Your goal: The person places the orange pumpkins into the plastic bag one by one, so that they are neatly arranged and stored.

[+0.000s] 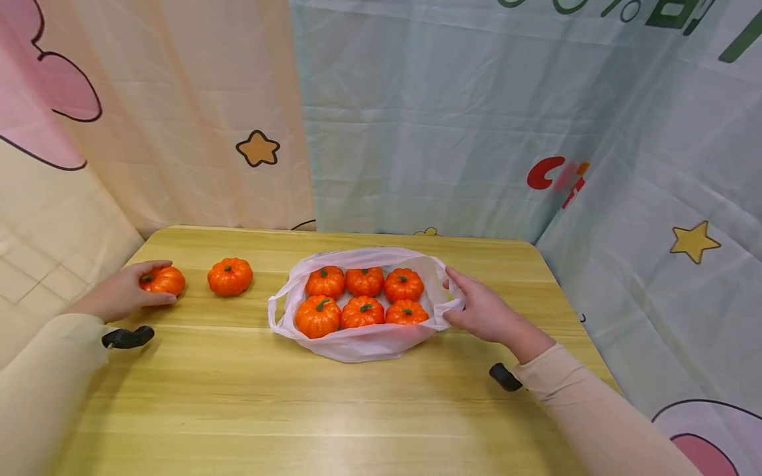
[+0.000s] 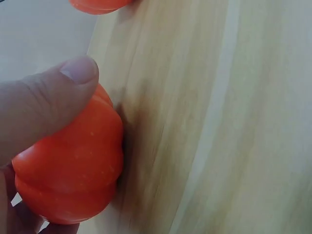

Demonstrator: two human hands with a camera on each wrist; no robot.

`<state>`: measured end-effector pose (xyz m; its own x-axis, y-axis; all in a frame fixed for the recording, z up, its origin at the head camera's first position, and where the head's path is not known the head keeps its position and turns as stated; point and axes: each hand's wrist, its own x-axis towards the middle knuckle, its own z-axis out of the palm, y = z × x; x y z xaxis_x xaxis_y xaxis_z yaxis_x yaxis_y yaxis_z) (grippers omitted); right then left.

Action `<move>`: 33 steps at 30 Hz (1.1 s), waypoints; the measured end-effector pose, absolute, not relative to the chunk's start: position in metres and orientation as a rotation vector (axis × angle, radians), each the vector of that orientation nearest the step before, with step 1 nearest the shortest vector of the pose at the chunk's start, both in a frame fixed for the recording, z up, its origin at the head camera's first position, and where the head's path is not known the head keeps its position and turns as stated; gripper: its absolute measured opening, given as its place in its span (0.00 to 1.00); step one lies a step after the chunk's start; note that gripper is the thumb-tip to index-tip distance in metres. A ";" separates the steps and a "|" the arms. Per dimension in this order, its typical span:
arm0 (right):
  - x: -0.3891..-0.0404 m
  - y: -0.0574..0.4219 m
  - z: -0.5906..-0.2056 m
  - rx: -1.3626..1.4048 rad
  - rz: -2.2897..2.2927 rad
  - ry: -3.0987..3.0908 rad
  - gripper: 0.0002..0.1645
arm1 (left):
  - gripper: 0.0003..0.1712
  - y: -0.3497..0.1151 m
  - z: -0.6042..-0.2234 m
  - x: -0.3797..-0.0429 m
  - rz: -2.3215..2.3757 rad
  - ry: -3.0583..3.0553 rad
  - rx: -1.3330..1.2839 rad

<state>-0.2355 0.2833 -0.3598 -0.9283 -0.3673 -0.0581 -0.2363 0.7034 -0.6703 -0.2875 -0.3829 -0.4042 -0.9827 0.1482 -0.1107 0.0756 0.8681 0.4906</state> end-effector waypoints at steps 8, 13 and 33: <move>-0.235 0.284 -0.361 -0.479 -1.036 2.732 0.55 | 0.57 -0.381 -0.403 -0.290 0.763 2.870 0.139; -0.234 0.283 -0.363 -0.468 -1.034 2.726 0.55 | 0.58 -0.381 -0.403 -0.289 0.775 2.859 0.120; -0.232 0.280 -0.361 -0.462 -1.093 2.685 0.56 | 0.57 -0.383 -0.403 -0.285 0.790 2.858 0.097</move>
<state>-0.2323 0.2799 -0.3611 -0.9297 -0.3613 -0.0714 -0.2086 0.6765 -0.7063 -0.2848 -0.3831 -0.4026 -0.9826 0.1091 -0.1501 0.0166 0.8572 0.5147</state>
